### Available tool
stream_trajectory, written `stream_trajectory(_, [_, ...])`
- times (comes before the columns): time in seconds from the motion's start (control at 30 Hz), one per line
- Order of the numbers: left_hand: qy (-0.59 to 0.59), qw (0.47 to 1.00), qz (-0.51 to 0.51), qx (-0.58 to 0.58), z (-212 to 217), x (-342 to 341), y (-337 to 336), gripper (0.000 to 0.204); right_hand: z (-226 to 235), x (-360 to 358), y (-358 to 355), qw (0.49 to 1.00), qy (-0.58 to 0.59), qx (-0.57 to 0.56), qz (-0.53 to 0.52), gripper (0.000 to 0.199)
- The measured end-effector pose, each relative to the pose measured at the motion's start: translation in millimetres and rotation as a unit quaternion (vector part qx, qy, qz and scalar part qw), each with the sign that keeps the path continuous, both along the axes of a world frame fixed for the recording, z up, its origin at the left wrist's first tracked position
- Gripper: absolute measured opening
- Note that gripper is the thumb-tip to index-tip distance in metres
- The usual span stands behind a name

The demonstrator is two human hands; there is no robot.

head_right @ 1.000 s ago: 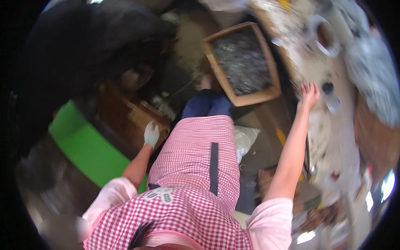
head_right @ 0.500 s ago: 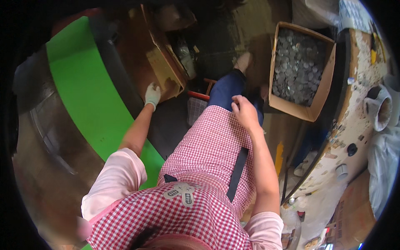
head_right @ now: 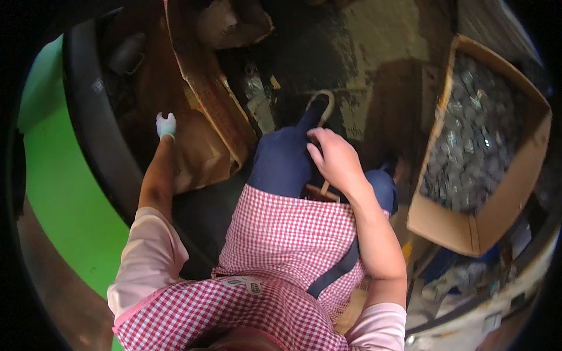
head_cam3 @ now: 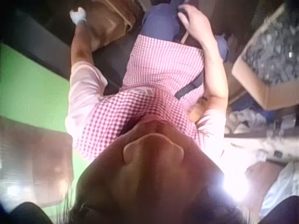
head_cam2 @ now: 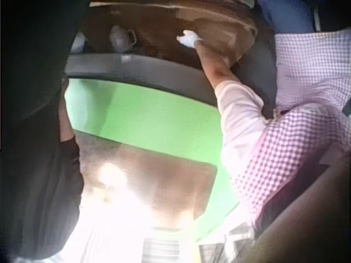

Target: The person assembles white plastic jugs by inserting circular gray components into the side openings and using pliers to secure them. The person handles multiple jugs one at a time, picking them up, inserting parts, and placing them aside.

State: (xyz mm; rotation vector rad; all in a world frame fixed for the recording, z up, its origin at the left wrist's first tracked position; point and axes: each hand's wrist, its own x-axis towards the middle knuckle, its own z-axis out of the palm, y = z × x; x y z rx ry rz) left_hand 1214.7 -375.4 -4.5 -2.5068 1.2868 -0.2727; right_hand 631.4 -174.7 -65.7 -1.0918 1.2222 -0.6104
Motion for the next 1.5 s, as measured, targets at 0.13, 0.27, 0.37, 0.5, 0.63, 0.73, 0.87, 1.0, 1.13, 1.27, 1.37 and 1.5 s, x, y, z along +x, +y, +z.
stream_trajectory(0.13, [0.012, 0.998, 0.024, -0.056, 6.0, -10.4, -63.1, 0.07, 27.0, -35.0, -24.4, 0.999, 0.049, 0.001, 0.02, 0.024])
stream_trajectory(0.27, [-0.062, 0.995, -0.059, -0.059, 19.4, -16.2, -131.3, 0.071, 47.5, -64.3, -56.7, 0.996, 0.089, 0.018, 0.013, 0.026])
stream_trajectory(0.37, [-0.063, 0.991, -0.072, -0.092, 29.1, -15.0, -178.9, 0.068, 57.3, -81.1, -72.5, 0.993, 0.092, 0.07, -0.029, 0.028])
stream_trajectory(0.5, [0.048, 0.98, 0.005, -0.194, 43.3, 10.4, -238.0, 0.073, 54.1, -81.1, -84.5, 0.989, 0.105, 0.1, -0.036, 0.027])
stream_trajectory(0.63, [0.134, 0.936, -0.043, -0.323, 47.2, 66.3, -293.7, 0.084, 46.4, -76.8, -88.9, 0.98, 0.139, 0.142, -0.015, 0.026])
stream_trajectory(0.73, [0.108, 0.934, -0.023, -0.341, 52.3, 105.8, -351.7, 0.098, 41.3, -70.9, -91.7, 0.973, 0.168, 0.158, 0.006, 0.025])
stream_trajectory(0.87, [0.059, 0.96, -0.075, -0.263, 54.2, 133.2, -398.7, 0.102, 35.8, -64.1, -94.7, 0.968, 0.183, 0.169, 0.037, 0.025])
stream_trajectory(1.0, [-0.011, 0.969, -0.141, -0.205, 52.3, 129.8, -411.4, 0.092, 31.3, -59.6, -99.3, 0.972, 0.178, 0.155, 0.008, 0.023])
stream_trajectory(1.13, [0.112, 0.936, 0.07, -0.325, 62.0, 120.2, -381.7, 0.073, 35.4, -58.0, -103.1, 0.966, 0.167, 0.199, -0.011, 0.022])
stream_trajectory(1.27, [0.054, 0.88, 0.188, -0.433, 84.5, 119.5, -301.0, 0.061, 47.4, -59.3, -101.8, 0.971, 0.179, 0.161, -0.006, 0.022])
stream_trajectory(1.37, [0.011, 0.837, 0.258, -0.482, 82.1, 104.0, -236.9, 0.053, 55.0, -62.9, -97.0, 0.973, 0.177, 0.145, -0.006, 0.022])
stream_trajectory(1.5, [0.157, 0.763, 0.229, -0.584, 56.2, 32.8, -171.0, 0.042, 56.0, -68.8, -84.0, 0.984, 0.158, 0.084, 0.012, 0.022])
